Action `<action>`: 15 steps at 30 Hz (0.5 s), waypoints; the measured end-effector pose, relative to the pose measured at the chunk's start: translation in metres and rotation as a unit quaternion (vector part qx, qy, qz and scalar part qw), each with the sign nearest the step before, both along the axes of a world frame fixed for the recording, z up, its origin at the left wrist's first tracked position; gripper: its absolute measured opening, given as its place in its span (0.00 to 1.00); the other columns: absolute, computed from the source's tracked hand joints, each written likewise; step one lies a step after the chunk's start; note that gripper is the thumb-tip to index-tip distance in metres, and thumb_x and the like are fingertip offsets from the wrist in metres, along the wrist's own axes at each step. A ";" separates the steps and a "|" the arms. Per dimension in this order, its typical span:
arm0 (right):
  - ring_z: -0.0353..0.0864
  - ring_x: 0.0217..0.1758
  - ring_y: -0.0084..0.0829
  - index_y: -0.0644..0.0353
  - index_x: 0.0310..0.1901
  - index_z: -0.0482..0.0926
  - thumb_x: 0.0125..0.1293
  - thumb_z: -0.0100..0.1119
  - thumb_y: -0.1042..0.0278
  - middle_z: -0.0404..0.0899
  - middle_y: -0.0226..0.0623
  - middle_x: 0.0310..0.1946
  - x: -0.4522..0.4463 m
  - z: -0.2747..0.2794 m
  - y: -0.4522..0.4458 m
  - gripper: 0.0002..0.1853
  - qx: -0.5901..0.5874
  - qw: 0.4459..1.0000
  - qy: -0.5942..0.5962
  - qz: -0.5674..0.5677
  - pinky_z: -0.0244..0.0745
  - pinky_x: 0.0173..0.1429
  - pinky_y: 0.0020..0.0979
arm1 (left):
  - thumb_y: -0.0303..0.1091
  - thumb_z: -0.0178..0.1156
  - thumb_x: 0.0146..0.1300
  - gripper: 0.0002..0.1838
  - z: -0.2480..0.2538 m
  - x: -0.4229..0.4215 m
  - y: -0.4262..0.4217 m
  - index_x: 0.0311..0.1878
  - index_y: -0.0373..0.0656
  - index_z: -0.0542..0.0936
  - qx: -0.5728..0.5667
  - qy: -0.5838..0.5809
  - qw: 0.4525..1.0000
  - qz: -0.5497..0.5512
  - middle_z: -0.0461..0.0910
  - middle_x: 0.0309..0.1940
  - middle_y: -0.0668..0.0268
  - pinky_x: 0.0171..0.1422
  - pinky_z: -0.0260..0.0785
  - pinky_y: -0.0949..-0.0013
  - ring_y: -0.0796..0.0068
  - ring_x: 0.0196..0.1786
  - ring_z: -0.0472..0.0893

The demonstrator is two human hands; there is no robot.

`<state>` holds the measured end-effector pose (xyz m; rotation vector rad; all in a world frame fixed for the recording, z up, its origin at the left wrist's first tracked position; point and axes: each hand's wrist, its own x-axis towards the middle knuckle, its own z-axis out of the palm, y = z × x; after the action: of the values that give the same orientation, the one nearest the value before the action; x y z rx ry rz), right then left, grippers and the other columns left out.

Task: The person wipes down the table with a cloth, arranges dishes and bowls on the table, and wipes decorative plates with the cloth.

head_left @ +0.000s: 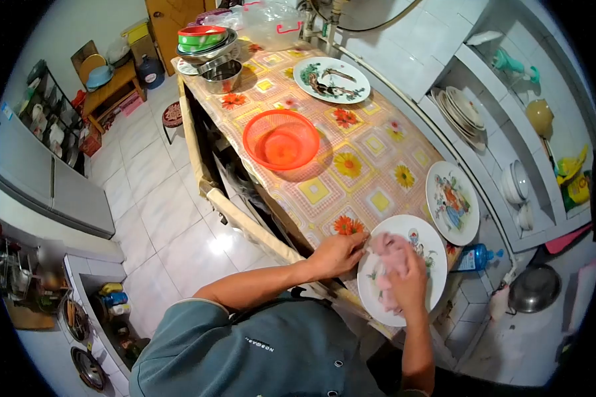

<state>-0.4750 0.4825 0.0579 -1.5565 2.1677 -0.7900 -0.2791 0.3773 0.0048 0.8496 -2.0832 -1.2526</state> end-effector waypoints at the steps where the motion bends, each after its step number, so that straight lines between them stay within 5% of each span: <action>1: 0.67 0.65 0.52 0.63 0.63 0.69 0.51 0.66 0.70 0.72 0.52 0.59 -0.003 0.005 -0.004 0.34 -0.036 0.998 0.060 0.002 0.57 0.72 0.47 | 0.34 0.60 0.63 0.23 0.002 0.000 0.000 0.61 0.40 0.73 0.014 0.000 1.000 -0.001 0.81 0.38 0.49 0.42 0.73 0.59 0.49 0.40 0.82; 5: 0.70 0.62 0.52 0.66 0.61 0.70 0.51 0.66 0.72 0.73 0.53 0.58 0.013 0.016 0.006 0.32 0.008 0.982 0.144 0.119 0.60 0.69 0.45 | 0.34 0.60 0.63 0.23 0.005 0.001 -0.001 0.61 0.40 0.73 0.029 -0.002 1.000 0.000 0.81 0.39 0.49 0.43 0.73 0.60 0.49 0.41 0.82; 8: 0.69 0.63 0.51 0.65 0.60 0.71 0.50 0.67 0.69 0.74 0.50 0.57 0.008 0.030 0.001 0.32 0.042 0.997 0.001 0.069 0.60 0.69 0.45 | 0.34 0.60 0.63 0.24 0.017 0.003 -0.001 0.62 0.41 0.72 0.039 -0.019 0.999 -0.006 0.81 0.39 0.49 0.44 0.74 0.60 0.49 0.41 0.82; 10: 0.68 0.64 0.51 0.64 0.59 0.73 0.49 0.67 0.69 0.74 0.49 0.57 -0.009 0.000 0.009 0.32 0.003 0.998 0.065 -0.020 0.62 0.68 0.45 | 0.33 0.60 0.63 0.24 0.019 0.003 0.000 0.62 0.41 0.72 0.054 -0.039 0.998 -0.010 0.81 0.39 0.49 0.44 0.74 0.60 0.49 0.42 0.82; 13: 0.68 0.64 0.51 0.68 0.58 0.73 0.49 0.67 0.71 0.74 0.50 0.58 0.009 0.019 0.011 0.31 0.028 0.983 0.141 0.114 0.62 0.68 0.45 | 0.33 0.60 0.63 0.24 0.008 0.000 0.000 0.62 0.41 0.72 0.029 -0.028 0.999 -0.004 0.81 0.39 0.48 0.43 0.74 0.60 0.50 0.41 0.83; 15: 0.68 0.63 0.51 0.68 0.58 0.73 0.50 0.66 0.70 0.74 0.49 0.57 0.004 0.017 0.013 0.31 0.013 0.988 0.135 0.080 0.62 0.67 0.45 | 0.34 0.61 0.63 0.23 0.003 -0.001 0.000 0.62 0.41 0.73 0.020 -0.010 1.000 0.004 0.81 0.38 0.47 0.41 0.74 0.60 0.52 0.38 0.83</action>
<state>-0.4712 0.4954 0.0750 -1.8898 2.1856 -0.5239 -0.2799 0.3769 0.0073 0.8912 -2.0754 -1.2899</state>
